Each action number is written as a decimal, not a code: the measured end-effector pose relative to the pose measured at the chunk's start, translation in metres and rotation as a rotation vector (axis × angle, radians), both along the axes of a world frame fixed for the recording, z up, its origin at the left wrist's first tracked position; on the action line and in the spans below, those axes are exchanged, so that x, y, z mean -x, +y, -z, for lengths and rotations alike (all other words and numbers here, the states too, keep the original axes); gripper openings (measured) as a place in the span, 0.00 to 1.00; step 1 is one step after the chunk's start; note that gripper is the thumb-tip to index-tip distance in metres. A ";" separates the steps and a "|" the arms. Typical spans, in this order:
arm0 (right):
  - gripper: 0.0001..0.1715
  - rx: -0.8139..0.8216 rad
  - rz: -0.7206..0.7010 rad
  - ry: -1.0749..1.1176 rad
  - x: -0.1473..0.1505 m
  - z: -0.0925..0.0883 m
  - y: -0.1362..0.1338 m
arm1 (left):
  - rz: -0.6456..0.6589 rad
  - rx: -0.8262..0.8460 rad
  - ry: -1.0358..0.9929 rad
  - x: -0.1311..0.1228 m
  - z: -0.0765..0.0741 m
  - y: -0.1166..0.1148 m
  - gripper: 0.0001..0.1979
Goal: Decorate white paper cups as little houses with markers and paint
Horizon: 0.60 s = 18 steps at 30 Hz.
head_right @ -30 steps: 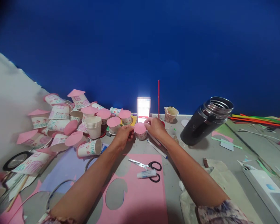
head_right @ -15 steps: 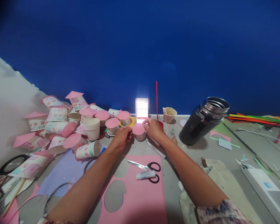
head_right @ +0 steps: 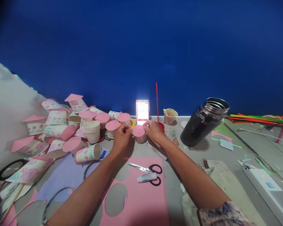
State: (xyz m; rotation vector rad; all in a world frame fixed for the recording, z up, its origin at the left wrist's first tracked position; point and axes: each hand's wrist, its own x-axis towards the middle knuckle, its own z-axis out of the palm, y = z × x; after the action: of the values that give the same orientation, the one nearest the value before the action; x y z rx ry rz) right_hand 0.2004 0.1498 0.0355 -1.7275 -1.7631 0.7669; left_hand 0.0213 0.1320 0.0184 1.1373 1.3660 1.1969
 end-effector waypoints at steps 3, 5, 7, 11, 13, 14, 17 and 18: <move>0.11 -0.003 -0.004 -0.001 0.000 0.001 0.001 | -0.032 -0.195 0.132 -0.001 -0.005 -0.005 0.09; 0.11 -0.007 -0.006 0.001 -0.001 0.002 0.001 | 0.033 -0.307 0.243 -0.002 -0.003 -0.006 0.13; 0.11 -0.009 -0.006 0.001 -0.001 0.003 0.002 | 0.112 -0.396 0.349 -0.002 0.002 -0.005 0.14; 0.10 -0.008 -0.001 -0.015 0.000 0.001 0.001 | 0.164 -0.468 0.475 0.000 0.013 -0.001 0.14; 0.10 -0.009 -0.002 -0.024 0.000 0.000 0.000 | 0.164 -0.471 0.498 0.001 0.015 0.000 0.15; 0.10 -0.011 -0.001 -0.030 0.000 0.000 0.000 | 0.163 -0.468 0.502 0.002 0.016 0.000 0.15; 0.11 -0.032 0.004 -0.056 -0.003 -0.002 -0.001 | 0.148 -0.458 0.490 0.001 0.014 0.000 0.14; 0.12 -0.047 0.002 -0.064 -0.004 -0.002 -0.001 | 0.142 -0.451 0.481 0.001 0.013 0.000 0.14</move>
State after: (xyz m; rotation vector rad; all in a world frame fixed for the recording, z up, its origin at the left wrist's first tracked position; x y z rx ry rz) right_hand 0.2042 0.1485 0.0379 -1.7406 -1.8071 0.6704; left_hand 0.0203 0.1320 0.0049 1.9059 1.3619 1.2062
